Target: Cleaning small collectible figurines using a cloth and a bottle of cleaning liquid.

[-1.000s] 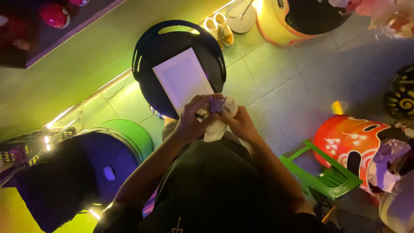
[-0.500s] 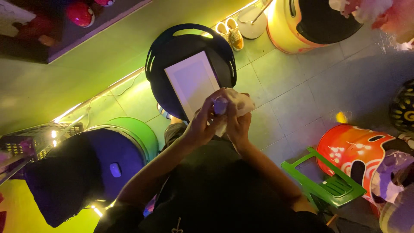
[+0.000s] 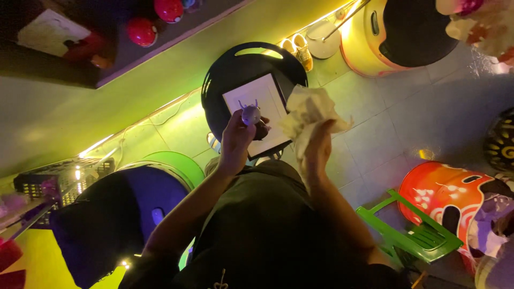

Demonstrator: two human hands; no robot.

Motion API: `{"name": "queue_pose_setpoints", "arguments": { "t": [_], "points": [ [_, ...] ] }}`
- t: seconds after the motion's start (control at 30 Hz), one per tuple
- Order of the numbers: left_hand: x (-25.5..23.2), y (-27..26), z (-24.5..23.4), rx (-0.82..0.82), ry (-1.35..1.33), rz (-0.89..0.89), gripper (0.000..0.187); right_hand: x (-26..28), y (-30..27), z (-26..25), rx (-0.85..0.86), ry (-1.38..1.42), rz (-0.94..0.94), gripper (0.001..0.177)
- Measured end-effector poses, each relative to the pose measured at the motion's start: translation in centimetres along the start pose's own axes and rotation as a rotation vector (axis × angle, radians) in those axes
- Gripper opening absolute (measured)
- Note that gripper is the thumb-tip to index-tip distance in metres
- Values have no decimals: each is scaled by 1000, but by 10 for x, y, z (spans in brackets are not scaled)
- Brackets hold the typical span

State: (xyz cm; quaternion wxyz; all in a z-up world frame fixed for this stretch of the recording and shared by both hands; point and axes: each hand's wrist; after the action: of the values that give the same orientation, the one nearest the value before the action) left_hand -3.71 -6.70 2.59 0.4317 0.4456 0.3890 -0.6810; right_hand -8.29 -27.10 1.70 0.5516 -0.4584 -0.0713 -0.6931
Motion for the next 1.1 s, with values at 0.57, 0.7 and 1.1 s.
{"name": "queue_pose_setpoints", "arguments": {
  "t": [0.57,0.7,1.1],
  "points": [
    [-45,14,-76,274,584,135,44,-31,-5,89,270,-397,-183,20],
    [-33,18,-87,476,361,3,46,-23,6,103,-51,123,61,19],
    [-2,13,-42,698,-190,-210,42,-36,8,-27,320,-69,75,34]
  ]
}}
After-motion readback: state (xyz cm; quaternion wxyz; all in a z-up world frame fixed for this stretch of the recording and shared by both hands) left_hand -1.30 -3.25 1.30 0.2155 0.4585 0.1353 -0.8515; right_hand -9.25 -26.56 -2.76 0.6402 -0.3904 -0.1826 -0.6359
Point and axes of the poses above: each hand's wrist, its own y-axis towards the middle knuckle, its own z-axis out of the palm, x = y × z, and after that the axes turned 15 degrees about y, right-handed
